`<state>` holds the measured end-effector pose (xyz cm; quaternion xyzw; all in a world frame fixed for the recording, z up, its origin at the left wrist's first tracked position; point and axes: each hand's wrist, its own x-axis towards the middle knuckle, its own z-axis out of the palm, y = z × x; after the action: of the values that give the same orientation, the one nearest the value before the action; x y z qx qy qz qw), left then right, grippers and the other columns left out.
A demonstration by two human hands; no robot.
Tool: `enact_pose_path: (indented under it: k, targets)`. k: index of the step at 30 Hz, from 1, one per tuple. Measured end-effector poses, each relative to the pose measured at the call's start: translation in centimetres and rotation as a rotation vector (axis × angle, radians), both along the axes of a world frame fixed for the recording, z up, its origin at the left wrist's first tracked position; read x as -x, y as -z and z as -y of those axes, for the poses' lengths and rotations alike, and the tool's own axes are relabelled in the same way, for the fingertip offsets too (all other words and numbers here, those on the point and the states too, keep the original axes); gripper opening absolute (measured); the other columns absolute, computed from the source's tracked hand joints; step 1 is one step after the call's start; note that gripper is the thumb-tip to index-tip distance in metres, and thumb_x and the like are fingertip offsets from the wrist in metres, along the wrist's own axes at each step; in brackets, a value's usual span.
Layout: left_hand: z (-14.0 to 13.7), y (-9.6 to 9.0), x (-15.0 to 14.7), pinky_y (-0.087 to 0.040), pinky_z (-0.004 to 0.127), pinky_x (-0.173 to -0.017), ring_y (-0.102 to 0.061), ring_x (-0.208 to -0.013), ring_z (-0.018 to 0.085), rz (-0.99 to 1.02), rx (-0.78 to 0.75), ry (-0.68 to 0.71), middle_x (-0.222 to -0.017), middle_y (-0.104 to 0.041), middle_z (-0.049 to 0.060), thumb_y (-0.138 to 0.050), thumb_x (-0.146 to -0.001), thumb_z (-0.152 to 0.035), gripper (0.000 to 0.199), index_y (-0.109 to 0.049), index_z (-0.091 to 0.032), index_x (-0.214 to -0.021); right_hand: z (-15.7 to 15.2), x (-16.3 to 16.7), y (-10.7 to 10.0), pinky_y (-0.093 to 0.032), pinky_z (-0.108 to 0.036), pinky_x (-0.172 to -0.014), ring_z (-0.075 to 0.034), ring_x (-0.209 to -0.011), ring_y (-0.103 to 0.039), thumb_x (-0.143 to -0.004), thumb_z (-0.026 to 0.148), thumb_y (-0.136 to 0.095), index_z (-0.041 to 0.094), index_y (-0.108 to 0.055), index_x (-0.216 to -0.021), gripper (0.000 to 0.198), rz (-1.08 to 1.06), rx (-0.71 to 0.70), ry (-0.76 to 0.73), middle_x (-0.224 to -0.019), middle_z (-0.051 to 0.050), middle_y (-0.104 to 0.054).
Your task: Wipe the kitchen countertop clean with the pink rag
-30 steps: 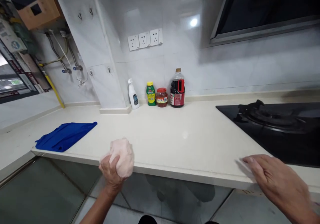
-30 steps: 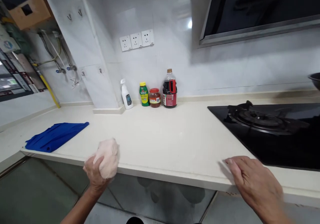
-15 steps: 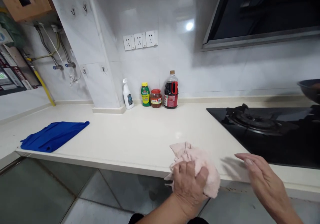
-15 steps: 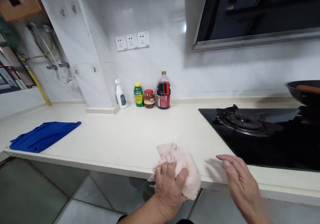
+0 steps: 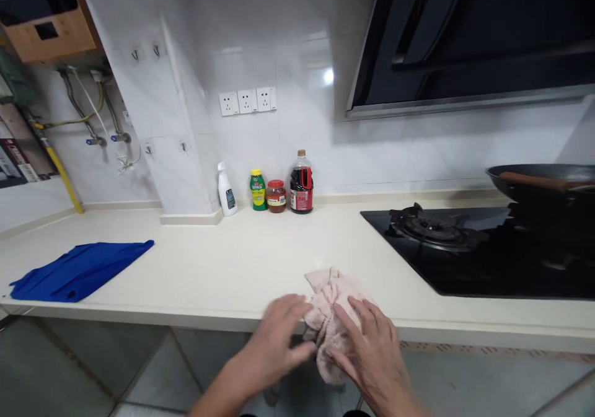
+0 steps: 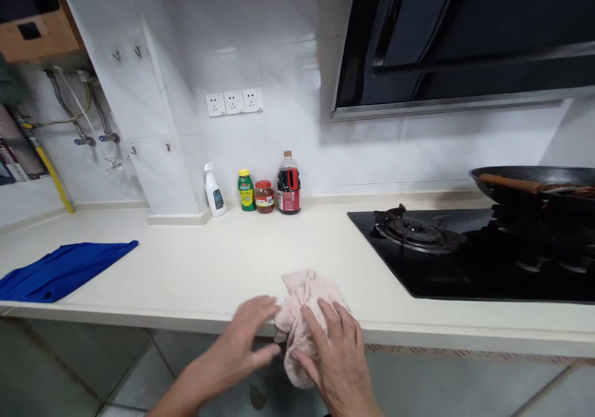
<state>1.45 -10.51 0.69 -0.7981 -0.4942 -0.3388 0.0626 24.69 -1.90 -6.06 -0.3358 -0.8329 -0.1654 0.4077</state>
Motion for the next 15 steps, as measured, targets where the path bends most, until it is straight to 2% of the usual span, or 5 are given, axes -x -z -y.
enact_pose_path:
  k: [3, 7, 9, 12, 15]
  targets:
    - [0.8, -1.8, 7.5, -0.051, 0.046, -0.106, -0.062, -0.124, 0.026, 0.008, -0.102, -0.241, -0.131, -0.069, 0.011, -0.058, -0.096, -0.037, 0.035, -0.062, -0.026, -0.129, -0.2, 0.1, -0.1, -0.042, -0.061, -0.101, -0.046, -0.138, -0.039, -0.078, 0.045, -0.080, 0.031, -0.048, -0.145, 0.076, 0.035, 0.005, 0.053, -0.152, -0.016, -0.042]
    - [0.5, -2.5, 15.6, -0.050, 0.045, -0.103, -0.065, -0.116, 0.027, 0.047, -0.054, -0.612, -0.118, -0.073, 0.009, -0.052, -0.093, -0.043, 0.033, -0.069, -0.023, -0.113, -0.1, 1.7, -0.8, -0.043, -0.059, -0.097, -0.046, -0.134, -0.043, -0.070, 0.048, -0.086, 0.034, -0.056, -0.138, 0.075, 0.036, 0.061, 0.049, -0.148, -0.015, -0.046]
    - [0.1, -1.9, 17.4, -0.050, 0.047, -0.100, -0.064, -0.114, 0.029, 0.071, -0.023, -0.720, -0.116, -0.073, 0.010, -0.050, -0.091, -0.047, 0.037, -0.070, -0.023, -0.110, 0.3, 3.6, -1.4, -0.042, -0.061, -0.095, -0.047, -0.130, -0.044, -0.067, 0.052, -0.088, 0.037, -0.060, -0.134, 0.075, 0.054, 0.093, 0.033, -0.145, -0.014, -0.050]
    - [-0.6, -0.5, 18.2, -0.049, 0.051, -0.098, -0.060, -0.120, 0.035, 0.086, 0.015, -0.764, -0.120, -0.071, 0.012, -0.054, -0.086, -0.056, 0.042, -0.073, -0.023, -0.105, 1.6, 7.9, -2.6, -0.038, -0.065, -0.099, -0.049, -0.131, -0.042, -0.063, 0.055, -0.090, 0.036, -0.062, -0.133, 0.077, 0.106, 0.163, -0.021, -0.145, -0.014, -0.052]
    - [-1.0, 0.5, 18.4, -0.046, 0.052, -0.103, -0.054, -0.129, 0.036, 0.054, 0.046, -0.831, -0.129, -0.067, 0.013, -0.055, -0.084, -0.061, 0.048, -0.075, -0.024, -0.106, 3.0, 12.5, -4.0, -0.031, -0.069, -0.105, -0.048, -0.136, -0.037, -0.070, 0.059, -0.084, 0.032, -0.056, -0.139, 0.079, 0.199, 0.255, -0.108, -0.151, -0.015, -0.047]
